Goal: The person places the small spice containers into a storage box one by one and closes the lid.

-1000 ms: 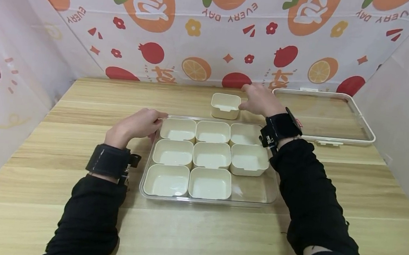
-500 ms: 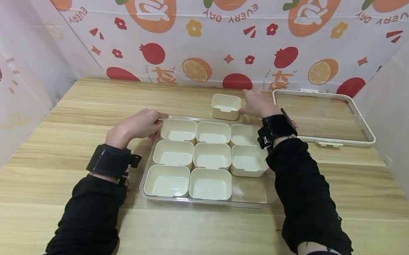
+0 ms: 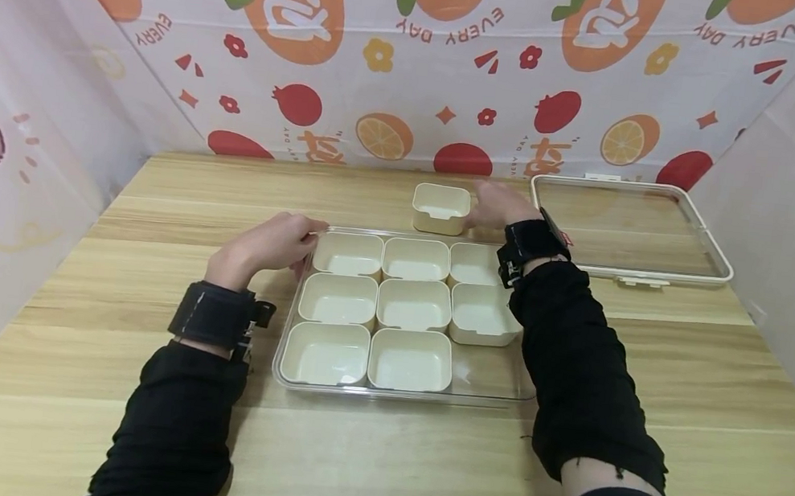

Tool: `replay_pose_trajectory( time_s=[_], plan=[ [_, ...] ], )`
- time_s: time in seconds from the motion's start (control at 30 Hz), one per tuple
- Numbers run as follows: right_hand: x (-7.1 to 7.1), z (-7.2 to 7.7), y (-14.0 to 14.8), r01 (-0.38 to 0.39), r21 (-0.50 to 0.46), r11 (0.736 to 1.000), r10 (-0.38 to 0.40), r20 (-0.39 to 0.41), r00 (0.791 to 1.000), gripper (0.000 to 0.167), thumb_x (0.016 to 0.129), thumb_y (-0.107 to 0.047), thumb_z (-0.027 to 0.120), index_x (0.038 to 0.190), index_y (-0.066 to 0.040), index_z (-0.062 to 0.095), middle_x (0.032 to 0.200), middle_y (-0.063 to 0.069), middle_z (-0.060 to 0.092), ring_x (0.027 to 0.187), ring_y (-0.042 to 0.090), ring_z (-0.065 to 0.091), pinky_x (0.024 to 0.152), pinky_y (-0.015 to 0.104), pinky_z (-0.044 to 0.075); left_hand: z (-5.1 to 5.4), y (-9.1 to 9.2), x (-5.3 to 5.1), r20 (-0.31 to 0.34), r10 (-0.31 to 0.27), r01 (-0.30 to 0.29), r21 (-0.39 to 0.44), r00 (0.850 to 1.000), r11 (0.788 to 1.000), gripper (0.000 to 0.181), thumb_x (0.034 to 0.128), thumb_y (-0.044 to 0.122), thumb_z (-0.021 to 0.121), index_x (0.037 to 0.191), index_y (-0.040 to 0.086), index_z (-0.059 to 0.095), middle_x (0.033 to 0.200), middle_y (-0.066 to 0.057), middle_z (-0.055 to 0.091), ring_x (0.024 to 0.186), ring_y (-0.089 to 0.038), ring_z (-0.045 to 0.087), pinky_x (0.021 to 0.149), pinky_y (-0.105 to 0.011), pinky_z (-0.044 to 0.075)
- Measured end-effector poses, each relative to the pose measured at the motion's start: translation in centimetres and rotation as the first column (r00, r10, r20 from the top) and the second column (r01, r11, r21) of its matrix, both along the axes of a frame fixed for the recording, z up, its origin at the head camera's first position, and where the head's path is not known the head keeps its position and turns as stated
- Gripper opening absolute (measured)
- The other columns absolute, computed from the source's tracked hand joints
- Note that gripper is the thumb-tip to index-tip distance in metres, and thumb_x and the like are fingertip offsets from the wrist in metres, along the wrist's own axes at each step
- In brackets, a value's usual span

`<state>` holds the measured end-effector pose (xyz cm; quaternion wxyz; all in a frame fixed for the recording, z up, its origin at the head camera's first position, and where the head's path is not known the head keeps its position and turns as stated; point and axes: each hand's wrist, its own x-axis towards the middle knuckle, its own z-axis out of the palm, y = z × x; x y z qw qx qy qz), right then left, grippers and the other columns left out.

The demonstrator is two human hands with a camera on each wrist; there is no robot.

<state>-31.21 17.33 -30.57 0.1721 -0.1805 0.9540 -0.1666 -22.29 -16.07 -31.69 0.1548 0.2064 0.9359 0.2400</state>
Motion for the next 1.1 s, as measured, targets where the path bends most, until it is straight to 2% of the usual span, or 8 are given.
replay_pose_trajectory(
  time_s=[0.27, 0.4, 0.6, 0.8, 0.9, 0.97, 1.03, 1.1],
  plan=[
    [-0.2, -0.7, -0.7, 0.003, -0.009, 1.000, -0.003, 0.038, 0.999, 0.087, 0.093, -0.011, 0.070, 0.158, 0.007, 0.015, 0.162, 0.028, 0.022, 0.149, 0.042, 0.021, 0.119, 0.054, 0.018, 0.0, 0.2, 0.0, 0.015, 0.015, -0.015, -0.010, 1.000, 1.000, 0.049, 0.1009, -0.002, 0.035, 0.149, -0.011, 0.040, 0.057, -0.005, 0.063, 0.061, -0.027, 0.068, 0.099, -0.045, 0.046],
    [-0.4, -0.8, -1.1, -0.014, 0.026, 1.000, 0.014, 0.019, 1.000, 0.083, 0.092, -0.011, 0.068, 0.156, 0.009, 0.019, 0.159, 0.031, 0.027, 0.146, 0.043, 0.026, 0.119, 0.053, 0.020, 0.1, 0.3, 0.1, 0.014, 0.019, -0.019, -0.018, 1.000, 1.000, 0.049, 0.1007, -0.002, 0.035, 0.149, -0.011, 0.040, 0.056, -0.005, 0.063, 0.060, -0.028, 0.068, 0.093, -0.042, 0.046],
    [-0.7, -0.9, -1.4, -0.037, 0.068, 0.997, 0.037, -0.002, 0.999, 0.077, 0.093, -0.011, 0.067, 0.155, 0.010, 0.025, 0.156, 0.031, 0.031, 0.145, 0.044, 0.028, 0.118, 0.053, 0.022, 0.3, 0.3, 0.2, 0.017, 0.019, -0.019, -0.022, 1.000, 1.000, 0.049, 0.1009, -0.002, 0.035, 0.149, -0.011, 0.039, 0.057, -0.006, 0.064, 0.061, -0.029, 0.067, 0.075, -0.037, 0.043],
    [-0.8, -0.4, -1.6, -0.038, 0.080, 0.996, 0.038, 0.006, 0.999, 0.078, 0.095, -0.017, 0.070, 0.154, 0.011, 0.027, 0.155, 0.032, 0.034, 0.143, 0.044, 0.031, 0.117, 0.054, 0.025, 0.3, 0.2, 0.1, 0.012, 0.022, -0.022, -0.012, 1.000, 1.000, 0.049, 0.1003, -0.003, 0.035, 0.148, -0.012, 0.040, 0.058, -0.006, 0.063, 0.062, -0.028, 0.068, 0.071, -0.034, 0.042],
    [-0.8, -0.2, -1.9, -0.062, 0.110, 0.992, 0.061, 0.015, 0.998, 0.081, 0.096, -0.023, 0.070, 0.153, 0.013, 0.026, 0.156, 0.033, 0.032, 0.145, 0.045, 0.028, 0.118, 0.053, 0.023, 0.4, 0.1, 0.1, 0.011, 0.023, -0.023, -0.010, 1.000, 1.000, 0.050, 0.0995, -0.003, 0.035, 0.148, -0.012, 0.040, 0.057, -0.006, 0.063, 0.062, -0.028, 0.069, 0.073, -0.035, 0.044],
    [-0.8, -0.1, -2.0, -0.075, 0.130, 0.989, 0.073, 0.019, 0.997, 0.081, 0.096, -0.025, 0.069, 0.153, 0.014, 0.026, 0.156, 0.033, 0.031, 0.146, 0.045, 0.027, 0.118, 0.053, 0.023, 0.4, 0.1, 0.1, 0.014, 0.023, -0.023, -0.008, 1.000, 1.000, 0.050, 0.0991, -0.003, 0.034, 0.148, -0.012, 0.040, 0.057, -0.006, 0.064, 0.062, -0.027, 0.069, 0.081, -0.037, 0.047],
    [-0.9, -0.1, -2.1, -0.083, 0.143, 0.986, 0.081, 0.020, 0.996, 0.078, 0.096, -0.026, 0.069, 0.151, 0.014, 0.030, 0.153, 0.033, 0.035, 0.143, 0.045, 0.032, 0.117, 0.053, 0.025, 0.4, 0.1, 0.1, 0.017, 0.025, -0.025, -0.008, 1.000, 1.000, 0.051, 0.0988, -0.003, 0.034, 0.149, -0.011, 0.040, 0.057, -0.006, 0.064, 0.062, -0.027, 0.069, 0.087, -0.039, 0.047],
    [-0.9, 0.0, -2.3, -0.081, 0.144, 0.986, 0.078, 0.022, 0.997, 0.073, 0.095, -0.025, 0.069, 0.148, 0.014, 0.036, 0.148, 0.032, 0.042, 0.136, 0.044, 0.039, 0.114, 0.054, 0.030, 0.4, 0.0, 0.1, 0.021, 0.027, -0.027, -0.007, 0.999, 1.000, 0.051, 0.0991, -0.003, 0.034, 0.149, -0.011, 0.040, 0.058, -0.006, 0.064, 0.063, -0.028, 0.069, 0.086, -0.039, 0.047]
  ],
)
